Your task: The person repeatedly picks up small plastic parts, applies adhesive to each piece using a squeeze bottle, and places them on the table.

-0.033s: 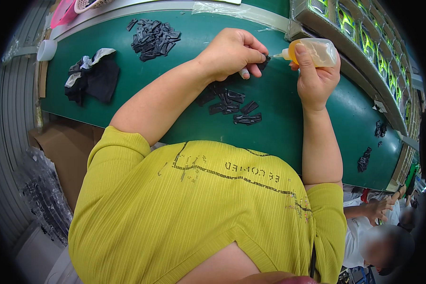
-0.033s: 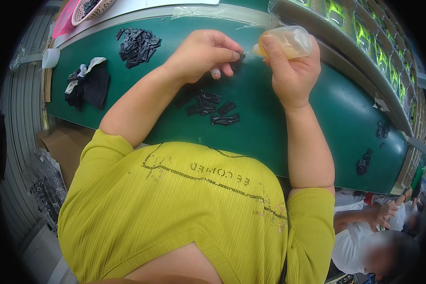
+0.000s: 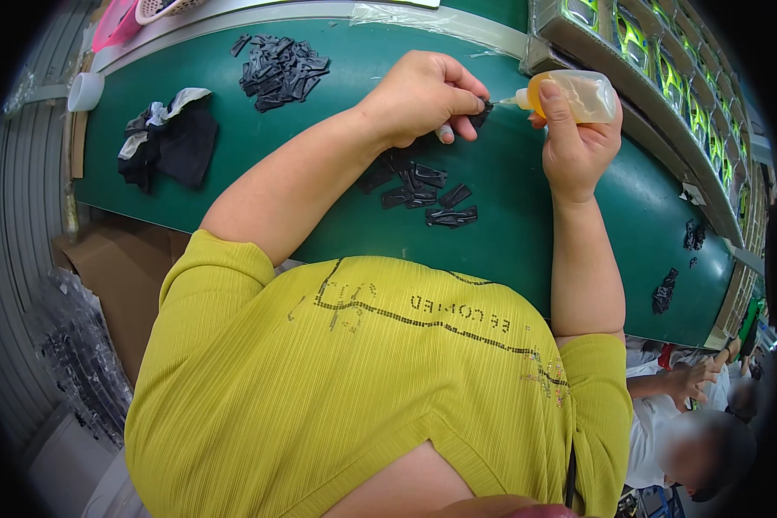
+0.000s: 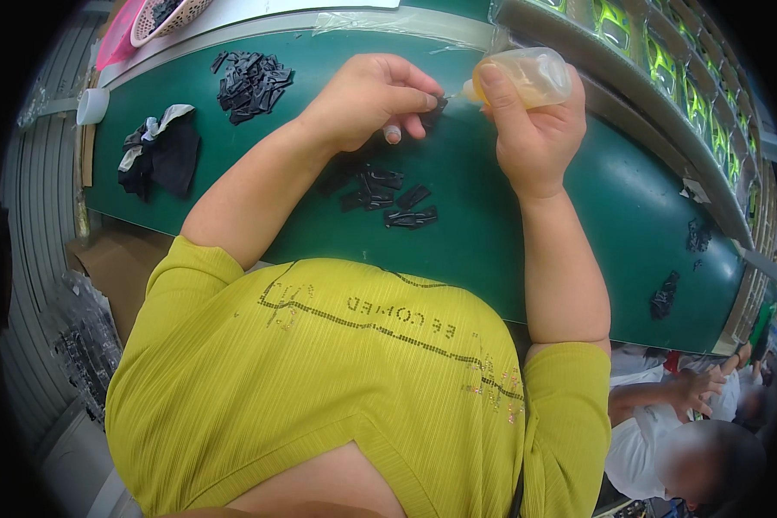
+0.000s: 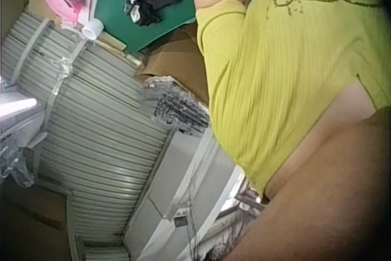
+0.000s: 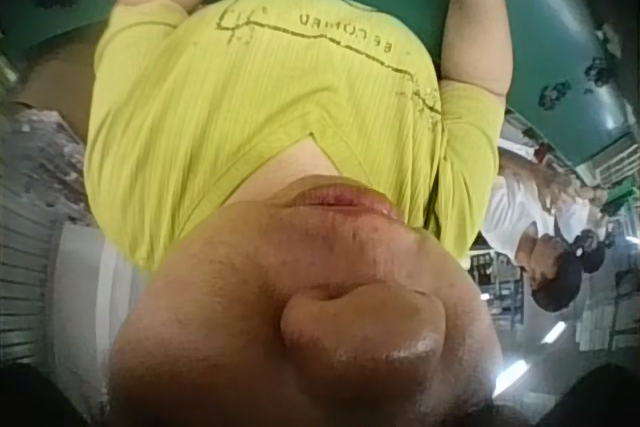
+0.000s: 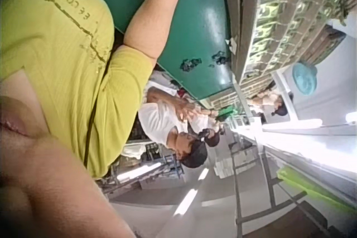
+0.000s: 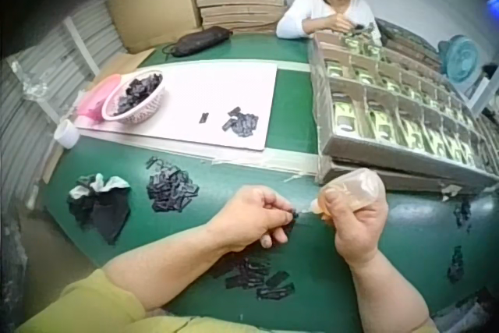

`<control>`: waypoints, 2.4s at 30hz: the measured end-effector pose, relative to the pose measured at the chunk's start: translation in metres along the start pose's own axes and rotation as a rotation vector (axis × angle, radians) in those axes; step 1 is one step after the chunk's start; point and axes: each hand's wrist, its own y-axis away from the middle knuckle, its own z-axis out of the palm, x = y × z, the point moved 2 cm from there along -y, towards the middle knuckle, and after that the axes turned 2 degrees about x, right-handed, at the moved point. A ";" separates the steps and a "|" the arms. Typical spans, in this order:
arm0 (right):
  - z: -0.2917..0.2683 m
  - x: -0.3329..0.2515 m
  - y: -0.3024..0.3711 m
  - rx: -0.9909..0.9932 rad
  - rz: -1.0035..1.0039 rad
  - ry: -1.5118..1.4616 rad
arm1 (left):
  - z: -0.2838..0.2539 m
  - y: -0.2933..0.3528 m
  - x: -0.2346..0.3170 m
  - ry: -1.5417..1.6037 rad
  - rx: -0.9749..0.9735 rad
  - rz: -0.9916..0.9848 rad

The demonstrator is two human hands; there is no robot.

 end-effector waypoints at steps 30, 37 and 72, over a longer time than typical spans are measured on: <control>0.003 -0.001 0.010 -0.091 0.097 -0.070 | -0.001 -0.003 -0.002 -0.015 0.030 -0.006; 0.005 -0.001 0.009 -0.128 0.019 0.002 | -0.002 -0.005 0.000 -0.028 0.030 -0.010; -0.004 0.005 -0.006 0.108 0.233 -0.386 | -0.134 0.037 0.027 -1.081 0.321 0.105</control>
